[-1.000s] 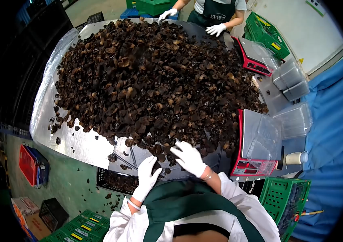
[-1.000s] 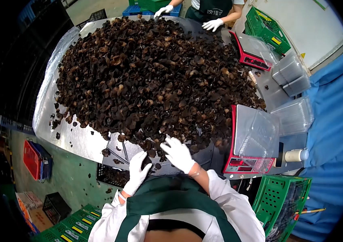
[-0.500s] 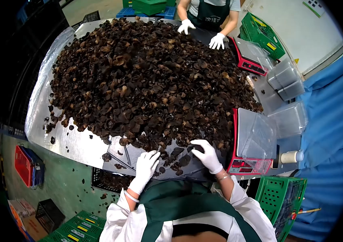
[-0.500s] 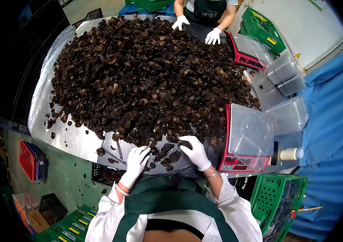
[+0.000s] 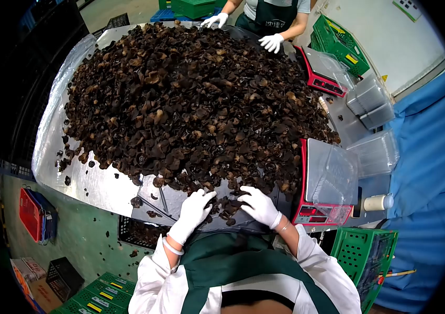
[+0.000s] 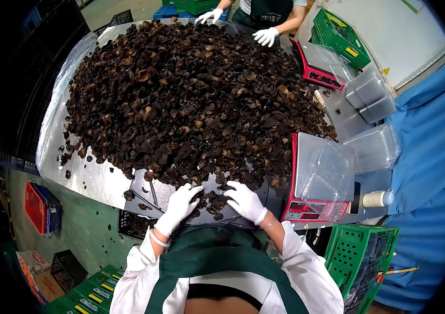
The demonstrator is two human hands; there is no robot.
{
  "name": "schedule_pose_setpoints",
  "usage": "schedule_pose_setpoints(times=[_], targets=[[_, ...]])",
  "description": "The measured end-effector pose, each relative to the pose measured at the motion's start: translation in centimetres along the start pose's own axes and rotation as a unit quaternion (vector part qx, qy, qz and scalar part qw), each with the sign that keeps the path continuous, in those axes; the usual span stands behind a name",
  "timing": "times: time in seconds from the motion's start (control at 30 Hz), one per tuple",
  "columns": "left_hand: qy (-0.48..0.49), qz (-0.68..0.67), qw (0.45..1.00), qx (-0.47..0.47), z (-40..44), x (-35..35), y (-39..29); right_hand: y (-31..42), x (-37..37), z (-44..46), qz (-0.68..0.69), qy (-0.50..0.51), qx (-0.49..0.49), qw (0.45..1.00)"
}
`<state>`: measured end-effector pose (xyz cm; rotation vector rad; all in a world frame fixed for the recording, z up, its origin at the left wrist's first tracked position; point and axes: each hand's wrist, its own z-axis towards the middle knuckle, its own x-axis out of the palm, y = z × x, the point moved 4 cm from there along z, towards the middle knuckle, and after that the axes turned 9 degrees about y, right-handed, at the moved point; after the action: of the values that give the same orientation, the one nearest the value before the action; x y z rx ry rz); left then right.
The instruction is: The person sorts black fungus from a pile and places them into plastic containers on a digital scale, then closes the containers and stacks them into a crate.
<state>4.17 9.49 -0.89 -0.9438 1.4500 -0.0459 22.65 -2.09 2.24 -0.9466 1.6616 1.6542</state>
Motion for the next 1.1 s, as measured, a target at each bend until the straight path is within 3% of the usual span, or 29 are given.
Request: schedule_pose_setpoints(times=[0.13, 0.3, 0.37, 0.4, 0.43, 0.47, 0.5, 0.57, 0.63, 0.73, 0.83, 0.93, 1.1], targets=[[-0.040, -0.037, 0.999, 0.001, -0.5, 0.6, 0.6, 2.6, 1.1, 0.3, -0.025, 0.070, 0.059, 0.995], [-0.069, -0.174, 0.982, 0.000, -0.8, 0.7, 1.4, 0.3, 4.2, 1.4, -0.027, -0.007, 0.048, 0.998], [-0.059, -0.426, 0.903, -0.019, -0.5, 0.7, 2.1, -0.4, 3.4, 1.6, 0.032, -0.056, 0.025, 0.998], [0.004, -0.534, 0.837, -0.124, -0.7, 0.5, 2.2, -0.9, 2.7, 1.7, 0.089, -0.084, 0.014, 0.992], [0.009, -0.593, 0.797, -0.119, -0.6, 0.4, 2.3, -1.2, 2.2, 1.7, 0.146, -0.113, 0.004, 0.983], [0.002, -0.651, 0.751, -0.111, -0.5, 0.6, 2.3, -1.3, 2.2, 1.3, 0.426, -0.044, 0.166, 0.888], [-0.003, -0.707, 0.700, -0.102, -0.1, 0.3, 1.8, -1.1, 1.7, 1.2, 0.546, -0.019, 0.198, 0.814], [0.012, -0.806, 0.581, -0.114, 0.0, 0.5, 0.7, -0.5, 1.0, 0.6, 0.710, -0.046, 0.180, 0.680], [0.027, -0.839, 0.532, -0.113, 0.7, 0.8, -0.4, -0.8, 1.3, -0.4, 0.789, -0.052, 0.101, 0.604], [0.072, -0.854, 0.509, -0.075, 2.1, 1.0, -2.7, -0.9, 1.3, -1.5, 0.842, -0.089, 0.033, 0.531], [0.104, -0.839, 0.533, -0.027, 3.7, 0.3, -6.2, 0.3, -1.4, -2.6, 0.861, -0.173, 0.093, 0.470], [0.148, -0.780, 0.607, -0.025, 5.5, -1.4, -11.7, -0.1, -5.8, -5.4, 0.805, -0.216, 0.032, 0.552], [0.193, -0.700, 0.685, 0.053, 9.9, -0.3, -22.5, -1.8, -14.9, -13.4, 0.570, -0.362, 0.176, 0.716]])
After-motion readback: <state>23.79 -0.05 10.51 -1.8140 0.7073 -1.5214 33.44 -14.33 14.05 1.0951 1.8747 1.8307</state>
